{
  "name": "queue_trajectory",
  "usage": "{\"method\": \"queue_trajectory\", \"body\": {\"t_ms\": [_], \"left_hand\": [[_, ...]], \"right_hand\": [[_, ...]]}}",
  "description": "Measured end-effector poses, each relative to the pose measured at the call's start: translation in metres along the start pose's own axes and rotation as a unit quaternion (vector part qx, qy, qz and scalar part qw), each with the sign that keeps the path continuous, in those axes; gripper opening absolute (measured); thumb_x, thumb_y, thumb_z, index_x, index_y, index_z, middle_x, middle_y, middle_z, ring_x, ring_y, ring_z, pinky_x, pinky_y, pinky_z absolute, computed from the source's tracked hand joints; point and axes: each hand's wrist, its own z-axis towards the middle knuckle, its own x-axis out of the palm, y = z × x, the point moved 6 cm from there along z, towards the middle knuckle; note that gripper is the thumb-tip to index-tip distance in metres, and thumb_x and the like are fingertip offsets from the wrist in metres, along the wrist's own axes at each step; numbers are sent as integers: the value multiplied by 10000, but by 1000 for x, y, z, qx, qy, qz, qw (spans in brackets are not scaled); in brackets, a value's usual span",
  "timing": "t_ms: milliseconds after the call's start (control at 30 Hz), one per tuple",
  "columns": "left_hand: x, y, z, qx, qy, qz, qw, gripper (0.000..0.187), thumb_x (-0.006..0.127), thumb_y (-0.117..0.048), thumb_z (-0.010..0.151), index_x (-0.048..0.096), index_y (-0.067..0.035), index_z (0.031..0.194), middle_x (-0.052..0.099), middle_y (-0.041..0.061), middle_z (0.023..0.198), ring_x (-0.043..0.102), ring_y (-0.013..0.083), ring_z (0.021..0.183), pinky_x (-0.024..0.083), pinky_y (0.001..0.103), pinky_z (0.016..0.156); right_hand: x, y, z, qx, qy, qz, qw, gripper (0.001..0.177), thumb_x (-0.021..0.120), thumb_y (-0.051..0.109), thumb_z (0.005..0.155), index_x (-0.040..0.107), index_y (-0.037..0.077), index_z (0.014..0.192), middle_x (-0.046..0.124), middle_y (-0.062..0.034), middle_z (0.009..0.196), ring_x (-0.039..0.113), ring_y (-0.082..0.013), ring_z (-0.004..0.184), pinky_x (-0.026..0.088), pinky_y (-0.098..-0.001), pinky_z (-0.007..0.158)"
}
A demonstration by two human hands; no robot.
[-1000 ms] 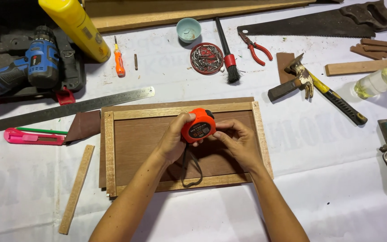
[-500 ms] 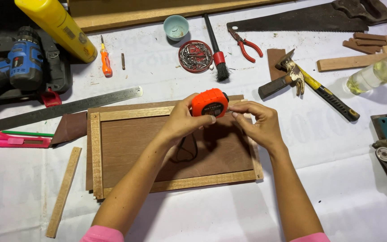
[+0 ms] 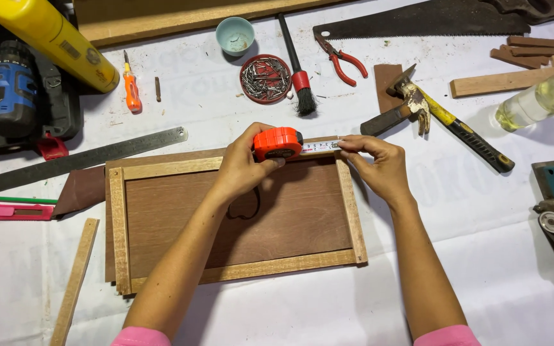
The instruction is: Sanding, measuring, and assembling small wooden frame components on a workbench.
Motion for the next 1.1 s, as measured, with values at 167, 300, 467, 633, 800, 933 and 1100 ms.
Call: {"method": "queue_trajectory", "body": {"t_ms": [167,300,467,633,800,933,1100], "left_hand": [[-1,7,4,0,1,-5,1000,457,801,-30,810,572,-104,1199,714,45,905,630,88,487,506,271,431],[-6,8,4,-3,-3,-2,1000,443,805,-16,813,585,-101,1188,706,43,897,627,85,506,511,266,449],[-11,13,6,3,-7,-9,1000,437,793,-10,813,582,-97,1185,706,32,888,612,82,505,485,268,446],[-13,13,4,12,-17,3,1000,434,801,-13,818,591,-97,1189,702,30,861,614,79,510,486,267,464],[-16,20,7,0,-22,15,1000,433,806,-19,809,592,-104,1175,700,20,845,613,77,518,490,269,465],[-21,24,7,19,-30,21,999,428,815,-16,808,597,-95,1168,700,20,847,616,75,542,495,263,480],[-20,25,8,44,-30,44,998,427,836,-18,792,606,-95,1143,716,28,872,632,72,577,515,254,503]], "right_hand": [[-2,9,2,-21,5,-21,1000,222,800,76,870,795,142,1081,784,-45,1115,741,-161,1052,597,-331,947],[-4,5,2,-27,8,-45,999,230,793,82,883,798,180,1091,780,-31,1129,744,-163,1048,605,-319,918],[-2,0,2,-28,4,-67,997,209,797,83,888,805,186,1070,784,-33,1117,751,-165,1043,607,-320,907],[2,-3,0,-22,-1,-83,996,193,794,85,894,807,188,1056,787,-38,1121,755,-170,1042,611,-329,915],[3,-5,-1,-37,-18,-102,994,211,766,64,918,802,179,1091,778,-52,1147,748,-186,1074,607,-345,936],[4,-9,1,-29,-7,-100,995,224,753,57,922,800,181,1101,774,-54,1156,743,-192,1080,606,-344,934],[6,-10,3,-18,4,-92,996,210,734,66,937,796,178,1103,776,-47,1151,746,-185,1078,603,-353,957]]}}
